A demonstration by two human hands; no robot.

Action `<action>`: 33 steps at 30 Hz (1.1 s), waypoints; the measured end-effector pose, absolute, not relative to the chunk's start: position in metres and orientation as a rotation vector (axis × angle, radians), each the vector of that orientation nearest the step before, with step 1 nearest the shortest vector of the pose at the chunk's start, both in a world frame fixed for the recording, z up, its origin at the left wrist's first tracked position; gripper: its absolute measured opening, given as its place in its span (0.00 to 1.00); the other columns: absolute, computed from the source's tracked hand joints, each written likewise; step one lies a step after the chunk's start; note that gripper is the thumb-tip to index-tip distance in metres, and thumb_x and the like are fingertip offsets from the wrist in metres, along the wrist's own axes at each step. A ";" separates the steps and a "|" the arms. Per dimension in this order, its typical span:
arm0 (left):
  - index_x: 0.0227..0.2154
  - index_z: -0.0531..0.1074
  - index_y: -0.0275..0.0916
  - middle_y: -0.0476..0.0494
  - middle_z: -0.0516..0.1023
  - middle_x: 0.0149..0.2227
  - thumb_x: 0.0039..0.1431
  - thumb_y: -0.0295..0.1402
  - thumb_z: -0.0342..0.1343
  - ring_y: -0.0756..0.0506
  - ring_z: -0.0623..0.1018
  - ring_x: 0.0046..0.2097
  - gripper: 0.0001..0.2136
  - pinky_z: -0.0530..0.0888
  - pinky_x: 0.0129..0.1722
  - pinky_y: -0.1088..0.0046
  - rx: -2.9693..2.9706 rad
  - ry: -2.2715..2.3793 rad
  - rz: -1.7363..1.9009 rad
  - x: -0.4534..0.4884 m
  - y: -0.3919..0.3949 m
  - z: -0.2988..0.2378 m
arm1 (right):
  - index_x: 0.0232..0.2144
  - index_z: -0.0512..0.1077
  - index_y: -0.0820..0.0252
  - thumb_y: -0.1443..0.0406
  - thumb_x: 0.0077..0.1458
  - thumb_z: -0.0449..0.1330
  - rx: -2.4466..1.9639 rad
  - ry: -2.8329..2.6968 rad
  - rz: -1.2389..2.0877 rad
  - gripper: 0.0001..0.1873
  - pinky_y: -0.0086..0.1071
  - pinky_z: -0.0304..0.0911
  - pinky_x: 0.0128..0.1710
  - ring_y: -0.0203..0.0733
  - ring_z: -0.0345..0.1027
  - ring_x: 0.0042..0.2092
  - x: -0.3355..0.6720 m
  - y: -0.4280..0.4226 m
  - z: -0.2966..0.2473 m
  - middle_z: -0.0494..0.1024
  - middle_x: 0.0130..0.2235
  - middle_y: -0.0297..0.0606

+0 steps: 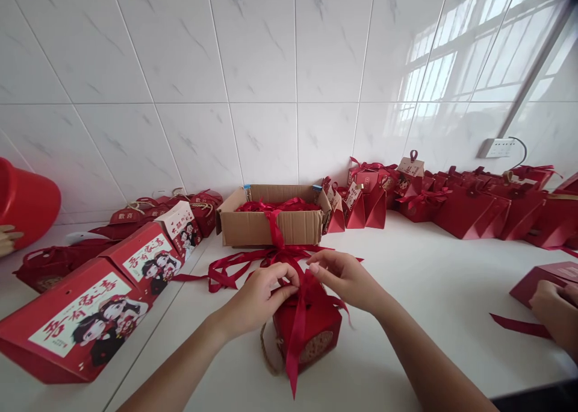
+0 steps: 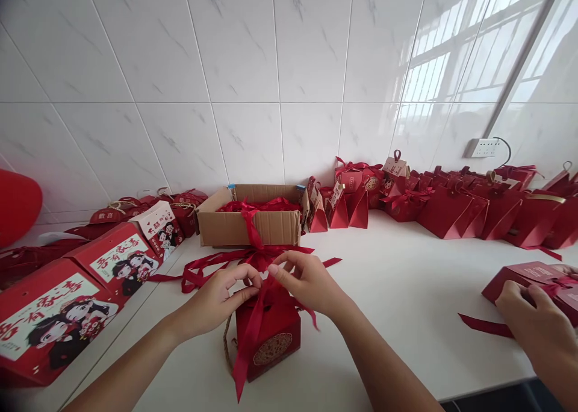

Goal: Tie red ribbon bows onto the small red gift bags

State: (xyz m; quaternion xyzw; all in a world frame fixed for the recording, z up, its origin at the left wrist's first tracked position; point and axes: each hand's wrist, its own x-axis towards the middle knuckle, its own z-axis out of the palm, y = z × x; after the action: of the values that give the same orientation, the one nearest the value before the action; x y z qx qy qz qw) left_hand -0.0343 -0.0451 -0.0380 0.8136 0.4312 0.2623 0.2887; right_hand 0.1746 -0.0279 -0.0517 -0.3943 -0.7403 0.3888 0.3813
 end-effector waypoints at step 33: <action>0.34 0.71 0.43 0.49 0.76 0.36 0.62 0.34 0.47 0.46 0.74 0.39 0.08 0.69 0.41 0.72 2.260 1.182 0.697 -0.046 -0.028 -0.042 | 0.44 0.78 0.48 0.80 0.54 0.48 -0.469 -2.373 0.597 0.28 0.33 0.66 0.39 0.38 0.60 0.39 0.179 -0.031 -0.078 0.63 0.38 0.40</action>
State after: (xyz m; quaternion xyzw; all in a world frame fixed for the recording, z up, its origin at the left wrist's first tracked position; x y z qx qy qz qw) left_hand -0.0462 -0.0279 -0.0423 0.8285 0.4334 0.2555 0.2461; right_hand 0.1789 -0.0310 -0.0779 -0.1785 -0.9026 0.2270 0.3192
